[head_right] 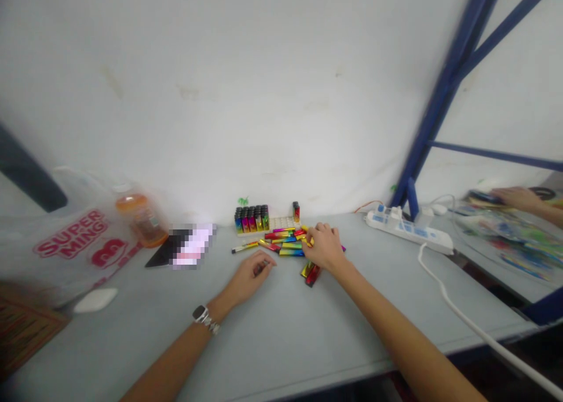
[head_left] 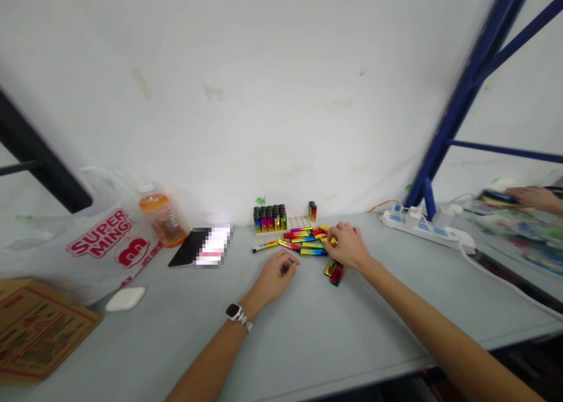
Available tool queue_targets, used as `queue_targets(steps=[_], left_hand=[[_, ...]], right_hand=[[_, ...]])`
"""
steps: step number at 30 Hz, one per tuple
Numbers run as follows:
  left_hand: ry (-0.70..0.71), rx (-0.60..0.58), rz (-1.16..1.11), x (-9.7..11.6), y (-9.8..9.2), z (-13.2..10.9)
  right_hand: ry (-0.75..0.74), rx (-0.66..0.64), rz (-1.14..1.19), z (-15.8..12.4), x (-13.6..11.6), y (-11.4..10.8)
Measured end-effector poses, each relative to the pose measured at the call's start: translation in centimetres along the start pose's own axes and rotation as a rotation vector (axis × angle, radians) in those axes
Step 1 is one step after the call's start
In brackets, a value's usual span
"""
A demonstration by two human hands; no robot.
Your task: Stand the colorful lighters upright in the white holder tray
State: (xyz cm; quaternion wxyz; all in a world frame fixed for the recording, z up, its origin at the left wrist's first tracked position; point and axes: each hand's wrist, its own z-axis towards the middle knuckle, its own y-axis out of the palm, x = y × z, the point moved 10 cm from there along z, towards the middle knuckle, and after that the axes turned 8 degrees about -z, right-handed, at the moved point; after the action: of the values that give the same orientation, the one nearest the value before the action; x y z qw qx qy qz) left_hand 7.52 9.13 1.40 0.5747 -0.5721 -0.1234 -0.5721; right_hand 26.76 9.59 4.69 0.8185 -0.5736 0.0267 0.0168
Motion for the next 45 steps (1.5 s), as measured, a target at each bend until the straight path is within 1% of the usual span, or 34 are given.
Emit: queue_targets(steps=[3, 5, 6, 10, 12, 14, 16, 18, 19, 22, 24, 26, 28, 30, 32, 38, 42, 45], left_hand=[[0.002, -0.001, 0.019, -0.1, 0.1, 0.1], [0.005, -0.003, 0.03, -0.2, 0.2, 0.2], [0.007, -0.005, 0.035, -0.2, 0.3, 0.2], [0.015, -0.016, 0.057, -0.2, 0.5, 0.2], [0.034, -0.011, 0.077, 0.3, 0.6, 0.2], [0.101, -0.002, 0.13, 1.7, 1.0, 0.2], [0.2, -0.018, 0.222, 3.5, 2.1, 0.4], [0.265, -0.072, 0.33, 4.7, 4.1, 0.8], [0.273, -0.101, 0.377, 4.9, 5.1, 1.1], [0.256, -0.186, 0.476, 5.0, 8.3, 2.8], [0.252, -0.225, 0.502, 5.0, 10.1, 4.0], [0.246, -0.235, 0.511, 4.9, 11.4, 5.1], [0.233, -0.232, 0.507, 4.7, 12.0, 6.0], [0.22, -0.225, 0.496, 4.3, 12.1, 6.5], [0.216, -0.213, 0.491, 3.9, 11.7, 6.4], [0.225, -0.144, 0.511, 3.7, 8.4, 4.5], [0.191, -0.136, 0.53, 3.1, 6.5, 3.2], [0.192, -0.109, 0.522, 2.6, 5.1, 2.6]], right_hand=[[-0.019, 0.072, -0.008, -2.6, -0.1, -0.6], [-0.03, 0.109, 0.003, -3.8, -0.3, -0.3], [-0.028, 0.103, 0.002, -4.2, -0.4, 0.3], [-0.006, 0.025, 0.029, -4.4, -1.0, 2.5], [-0.015, 0.012, 0.042, -4.2, -1.8, 2.8], [-0.016, 0.01, 0.056, -4.1, -2.3, 2.5], [-0.001, 0.002, 0.077, -3.8, -2.3, 2.2], [0.031, -0.017, 0.109, -3.3, -1.5, 1.9], [0.055, -0.03, 0.128, -3.0, -0.7, 1.9], [0.161, -0.078, 0.175, -1.9, 2.5, 2.5], [0.187, -0.135, 0.2, -1.3, 4.2, 3.5], [0.138, -0.183, 0.237, -0.9, 4.7, 4.4], [0.078, -0.189, 0.286, -0.8, 4.4, 5.0], [0.06, -0.167, 0.337, -0.8, 4.0, 5.1], [0.072, -0.147, 0.373, -1.0, 3.5, 5.1], [0.062, -0.138, 0.408, -2.1, 0.3, 4.5], [0.062, -0.135, 0.43, -2.7, -2.1, 4.4], [0.078, -0.112, 0.505, -2.5, -3.2, 4.6]])
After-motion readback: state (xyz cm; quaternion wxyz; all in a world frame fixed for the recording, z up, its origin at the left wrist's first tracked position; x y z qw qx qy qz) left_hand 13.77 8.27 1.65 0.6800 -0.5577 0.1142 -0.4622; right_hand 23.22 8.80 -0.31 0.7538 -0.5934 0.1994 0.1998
